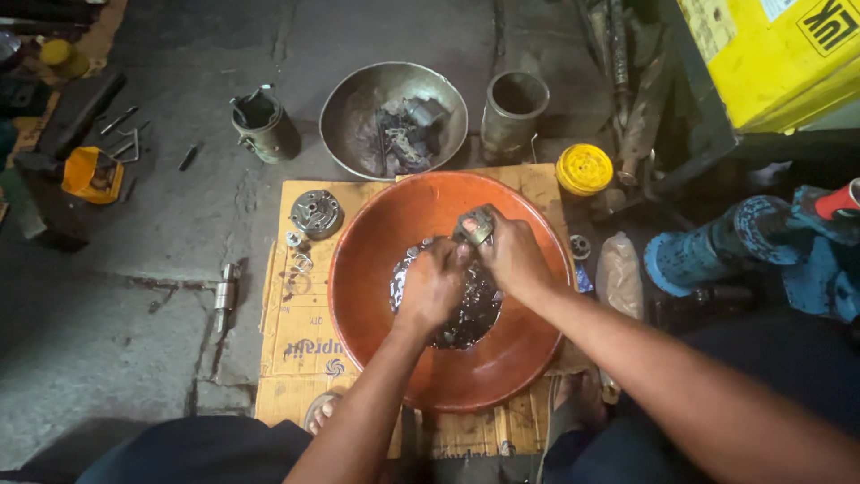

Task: The person cleans various small mechanical components by hand in a bowl of dark fluid, scrubbing them and rinsing them before setting them aside on a cardboard surface.

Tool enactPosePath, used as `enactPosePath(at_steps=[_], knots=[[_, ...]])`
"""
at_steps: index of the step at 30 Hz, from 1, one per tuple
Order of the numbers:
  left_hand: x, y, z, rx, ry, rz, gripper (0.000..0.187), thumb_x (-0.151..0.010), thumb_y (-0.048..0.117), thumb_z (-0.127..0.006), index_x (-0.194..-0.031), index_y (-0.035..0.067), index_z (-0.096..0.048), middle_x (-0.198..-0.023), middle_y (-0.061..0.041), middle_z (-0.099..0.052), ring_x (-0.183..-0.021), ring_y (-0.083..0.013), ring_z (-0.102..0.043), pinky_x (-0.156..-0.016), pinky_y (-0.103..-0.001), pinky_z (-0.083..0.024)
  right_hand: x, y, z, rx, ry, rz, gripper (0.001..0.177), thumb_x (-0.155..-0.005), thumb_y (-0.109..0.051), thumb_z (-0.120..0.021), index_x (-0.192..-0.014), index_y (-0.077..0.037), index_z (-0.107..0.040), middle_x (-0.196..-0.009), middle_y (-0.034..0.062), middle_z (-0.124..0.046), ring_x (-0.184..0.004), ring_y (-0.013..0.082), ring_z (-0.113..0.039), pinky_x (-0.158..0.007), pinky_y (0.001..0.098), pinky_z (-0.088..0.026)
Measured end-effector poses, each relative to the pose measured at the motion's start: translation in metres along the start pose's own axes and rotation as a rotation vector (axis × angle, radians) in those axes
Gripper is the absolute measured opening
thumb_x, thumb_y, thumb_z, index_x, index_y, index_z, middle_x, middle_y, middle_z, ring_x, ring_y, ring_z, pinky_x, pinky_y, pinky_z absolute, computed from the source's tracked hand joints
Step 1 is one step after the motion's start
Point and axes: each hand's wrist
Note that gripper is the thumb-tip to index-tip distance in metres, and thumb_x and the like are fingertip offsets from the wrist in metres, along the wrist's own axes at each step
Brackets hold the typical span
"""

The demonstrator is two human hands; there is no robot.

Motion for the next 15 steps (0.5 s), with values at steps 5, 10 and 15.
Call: enactPosePath(at_steps=[5, 10, 15], knots=[[-0.008, 0.004, 0.009, -0.056, 0.005, 0.001, 0.032, -0.098, 0.035, -0.055, -0.102, 0.007, -0.072, -0.091, -0.023, -0.071, -0.091, -0.0418, -0.07, -0.085, -0.049, -0.052, -0.004, -0.011, -0.002, -0.129, 0.028, -0.016, 0.034, -0.104, -0.037, -0.059, -0.104, -0.004, -0.07, -0.085, 0.0089, -0.075, -0.072, 0.0186, -0.07, -0.067, 0.0343, -0.054], [-0.006, 0.002, 0.016, -0.069, 0.007, -0.089, 0.032, -0.097, 0.033, -0.057, -0.1, 0.005, -0.073, -0.096, -0.023, -0.073, -0.094, -0.0424, -0.07, -0.086, -0.05, -0.053, -0.006, -0.018, 0.007, -1.141, -0.414, -0.952, 0.038, -0.098, -0.053, -0.056, -0.087, -0.018, -0.061, -0.062, -0.001, -0.057, -0.04, 0.0101, -0.042, -0.034, 0.0247, -0.019], [-0.002, -0.007, 0.002, -0.152, -0.04, 0.047, 0.033, -0.096, 0.035, -0.056, -0.102, 0.007, -0.073, -0.097, -0.025, -0.071, -0.095, -0.0454, -0.067, -0.086, -0.052, -0.051, 0.002, -0.006, -0.012, -0.384, -0.213, -0.618, 0.039, -0.102, -0.045, -0.063, -0.09, -0.009, -0.07, -0.063, 0.0043, -0.06, -0.05, 0.0159, -0.053, -0.045, 0.0323, -0.036]])
Point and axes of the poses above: each hand's wrist, its own x-axis away from the middle knuckle, its own z-axis out of the back of the hand, y = z × x
